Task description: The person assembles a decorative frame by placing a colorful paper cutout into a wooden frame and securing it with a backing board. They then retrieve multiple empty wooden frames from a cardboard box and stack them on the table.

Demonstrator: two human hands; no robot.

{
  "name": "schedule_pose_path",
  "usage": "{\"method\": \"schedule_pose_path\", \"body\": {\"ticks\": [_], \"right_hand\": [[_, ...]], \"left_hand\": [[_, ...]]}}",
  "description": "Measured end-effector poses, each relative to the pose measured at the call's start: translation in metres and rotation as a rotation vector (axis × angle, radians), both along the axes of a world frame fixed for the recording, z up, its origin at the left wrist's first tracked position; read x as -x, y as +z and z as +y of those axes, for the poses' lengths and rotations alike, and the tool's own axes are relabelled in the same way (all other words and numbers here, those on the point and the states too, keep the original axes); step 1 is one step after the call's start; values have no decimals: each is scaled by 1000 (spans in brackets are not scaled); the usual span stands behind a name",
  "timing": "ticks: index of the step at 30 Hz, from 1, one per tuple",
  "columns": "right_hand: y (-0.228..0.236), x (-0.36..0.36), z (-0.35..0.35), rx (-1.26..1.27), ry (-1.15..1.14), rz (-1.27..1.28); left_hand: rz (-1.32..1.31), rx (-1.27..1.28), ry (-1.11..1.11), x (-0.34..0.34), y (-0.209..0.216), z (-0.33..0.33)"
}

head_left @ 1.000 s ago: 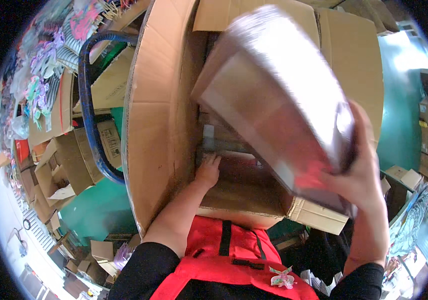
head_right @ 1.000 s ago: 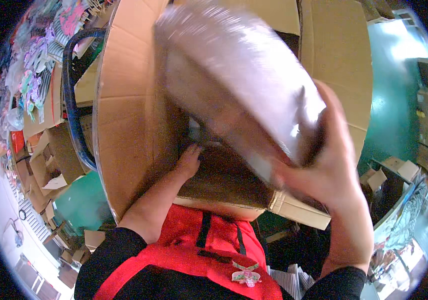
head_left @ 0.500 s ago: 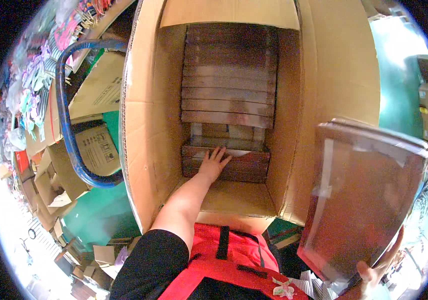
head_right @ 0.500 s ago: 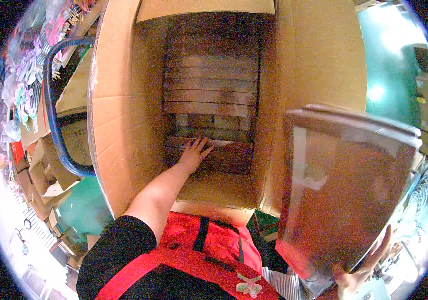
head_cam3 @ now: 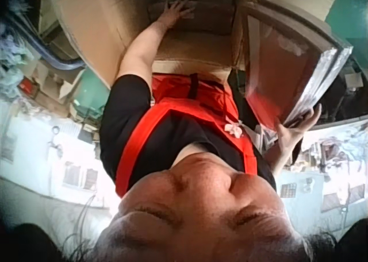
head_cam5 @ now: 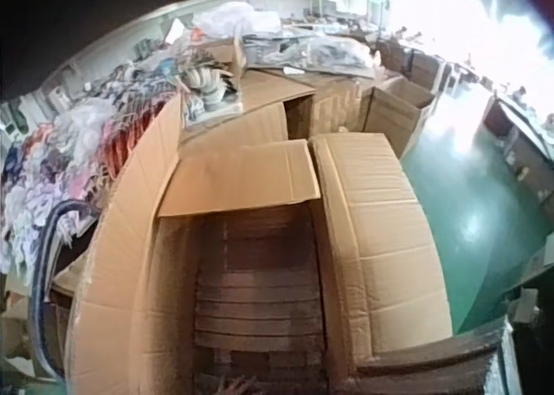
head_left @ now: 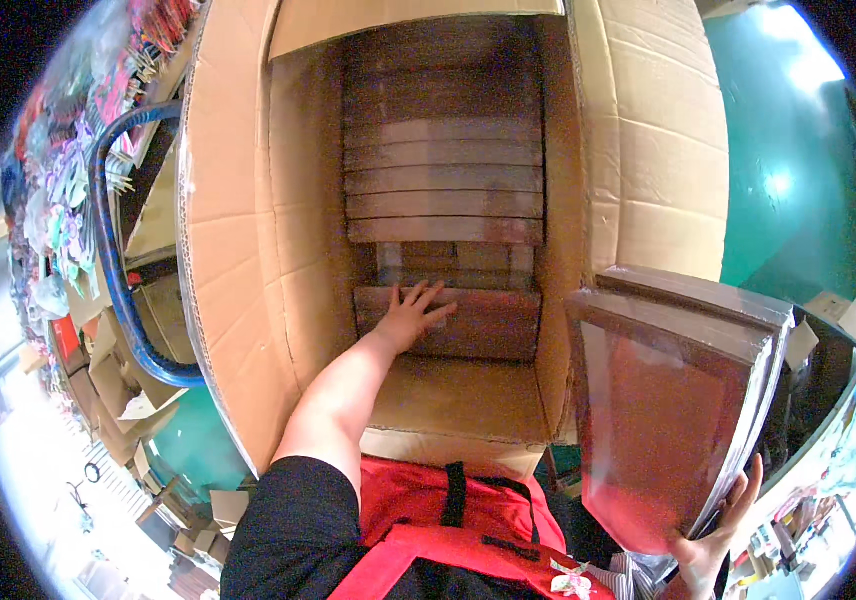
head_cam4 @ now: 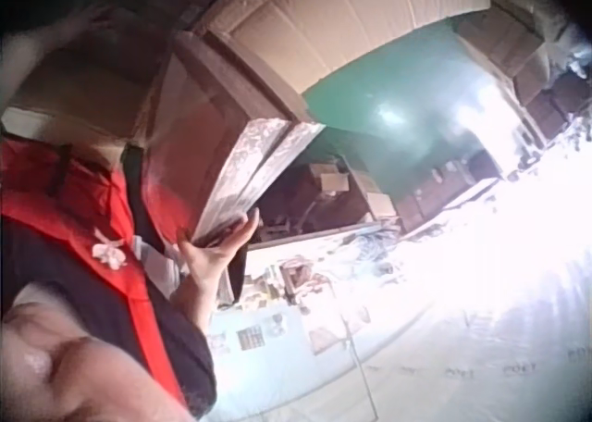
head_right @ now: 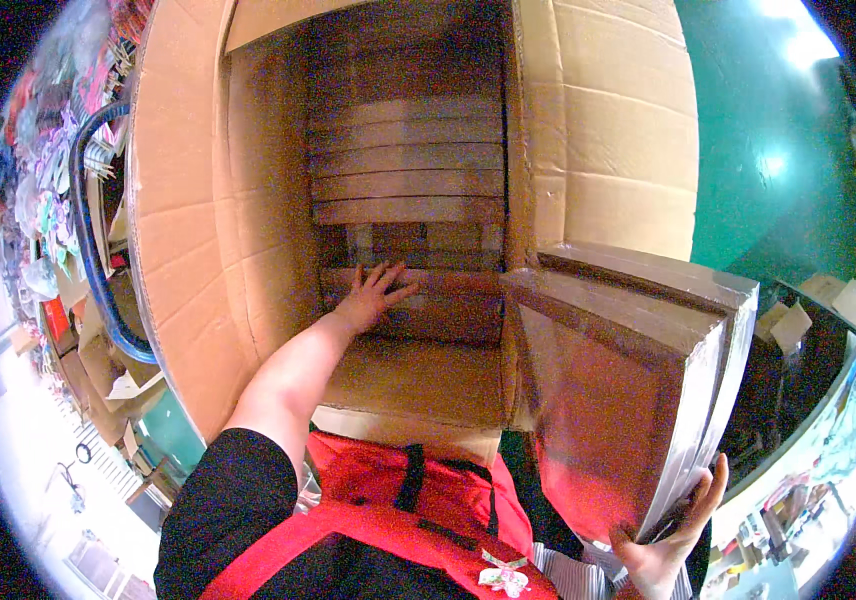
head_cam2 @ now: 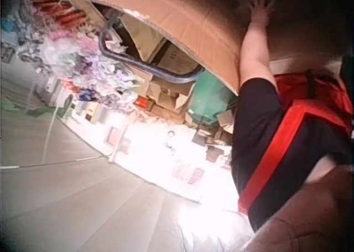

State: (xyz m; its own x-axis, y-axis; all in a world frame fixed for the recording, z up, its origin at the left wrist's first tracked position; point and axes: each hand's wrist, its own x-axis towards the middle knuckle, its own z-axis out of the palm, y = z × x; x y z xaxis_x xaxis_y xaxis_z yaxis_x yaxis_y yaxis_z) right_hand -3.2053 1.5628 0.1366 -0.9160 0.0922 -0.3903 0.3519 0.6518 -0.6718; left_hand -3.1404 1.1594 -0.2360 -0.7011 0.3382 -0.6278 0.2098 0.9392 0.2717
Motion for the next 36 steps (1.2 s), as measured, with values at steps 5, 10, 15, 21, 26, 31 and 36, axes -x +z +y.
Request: {"method": "schedule_pose_path", "body": {"ticks": [5,10,15,21,26,31,36], "right_hand": [[-15,-8,5,-39,39,3],[-21,-15,1,-35,-13,-16],[-27,-21,-5,-76,20,11],[-31,-23,-9,19,1,-6],[-36,-24,-8,64,-47,44],[-33,-21,-5,52,-30,63],[-37,-26,7,59,-35,116]], "left_hand": [[-10,16,-14,3,0,1],[62,141,28,42,14,9],[114,230,100,70,-15,27],[133,188,20,21,-36,46],[31,208,52,27,4,54],[119,198,26,25,57,51],[93,149,37,14,153,56]]}}
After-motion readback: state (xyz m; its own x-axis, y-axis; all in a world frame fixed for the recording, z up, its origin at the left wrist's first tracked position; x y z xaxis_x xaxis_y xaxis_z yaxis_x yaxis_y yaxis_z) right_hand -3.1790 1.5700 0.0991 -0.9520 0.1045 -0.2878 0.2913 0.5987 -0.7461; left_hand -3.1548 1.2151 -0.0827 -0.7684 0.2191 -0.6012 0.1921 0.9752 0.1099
